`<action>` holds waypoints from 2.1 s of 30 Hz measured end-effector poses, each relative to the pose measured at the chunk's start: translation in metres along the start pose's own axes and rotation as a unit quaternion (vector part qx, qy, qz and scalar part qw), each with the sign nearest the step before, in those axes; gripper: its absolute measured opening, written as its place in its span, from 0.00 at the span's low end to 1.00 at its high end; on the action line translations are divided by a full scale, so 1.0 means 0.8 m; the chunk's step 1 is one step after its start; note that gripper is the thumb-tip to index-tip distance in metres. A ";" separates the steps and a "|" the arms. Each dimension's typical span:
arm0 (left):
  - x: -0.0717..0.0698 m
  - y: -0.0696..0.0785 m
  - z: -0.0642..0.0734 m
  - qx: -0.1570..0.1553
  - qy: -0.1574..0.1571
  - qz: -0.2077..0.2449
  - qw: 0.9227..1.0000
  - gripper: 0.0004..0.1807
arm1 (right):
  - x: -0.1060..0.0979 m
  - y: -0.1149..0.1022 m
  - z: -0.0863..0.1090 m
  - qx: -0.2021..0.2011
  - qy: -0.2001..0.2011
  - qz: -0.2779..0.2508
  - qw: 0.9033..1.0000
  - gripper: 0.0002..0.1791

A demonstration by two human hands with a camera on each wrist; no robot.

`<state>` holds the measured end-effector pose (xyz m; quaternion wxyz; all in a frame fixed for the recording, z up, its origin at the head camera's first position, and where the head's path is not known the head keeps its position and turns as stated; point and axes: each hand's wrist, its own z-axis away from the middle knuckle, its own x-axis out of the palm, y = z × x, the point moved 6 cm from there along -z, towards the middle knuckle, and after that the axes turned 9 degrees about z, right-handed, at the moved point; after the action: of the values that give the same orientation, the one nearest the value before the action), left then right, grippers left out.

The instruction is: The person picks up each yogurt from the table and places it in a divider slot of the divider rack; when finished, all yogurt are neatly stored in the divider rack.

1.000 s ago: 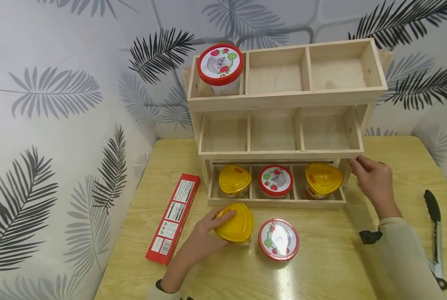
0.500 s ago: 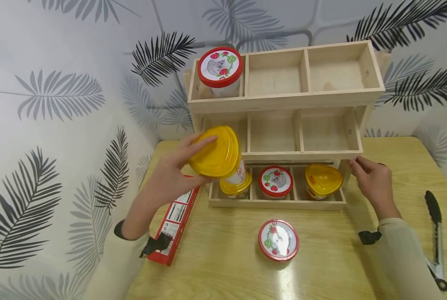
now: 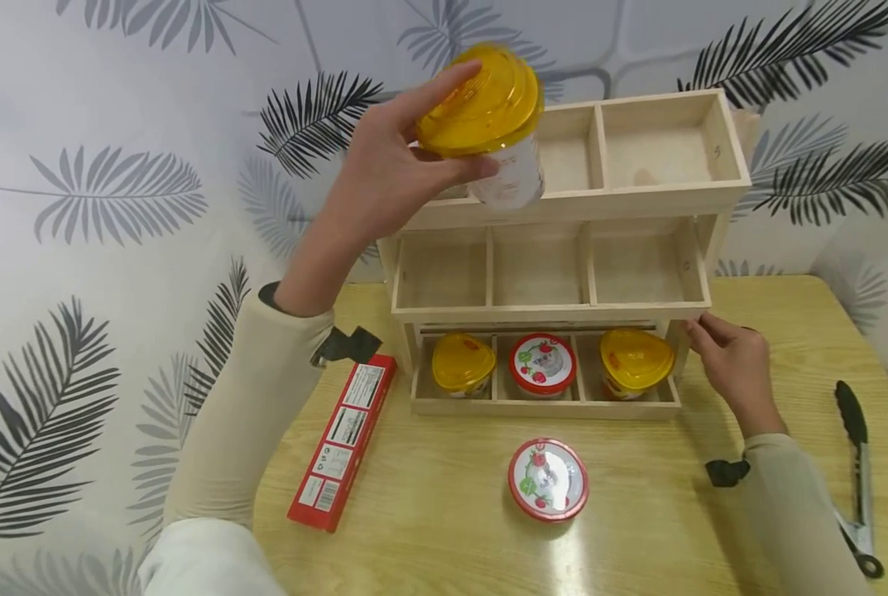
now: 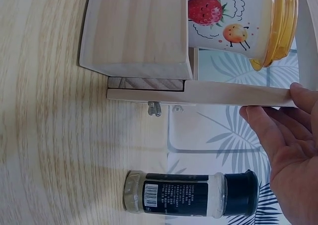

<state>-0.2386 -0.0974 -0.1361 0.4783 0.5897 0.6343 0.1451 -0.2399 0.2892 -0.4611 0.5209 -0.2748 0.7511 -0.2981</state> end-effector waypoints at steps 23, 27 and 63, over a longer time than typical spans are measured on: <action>0.079 -0.079 -0.075 -0.120 -0.034 -0.180 0.976 0.43 | 0.009 0.002 0.000 0.007 -0.020 0.020 1.000 0.29; 0.082 -0.082 -0.075 -0.115 -0.033 -0.184 0.976 0.44 | 0.008 0.002 0.000 0.004 -0.014 0.022 1.000 0.28; 0.194 -0.084 0.172 0.141 -0.226 -0.168 0.949 0.47 | -0.002 0.000 -0.005 -0.018 0.006 0.019 1.000 0.27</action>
<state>-0.1489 -0.0300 -0.3230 0.5382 0.5533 0.6138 -0.1654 -0.2431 0.2913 -0.4590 0.5171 -0.2685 0.7643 -0.2763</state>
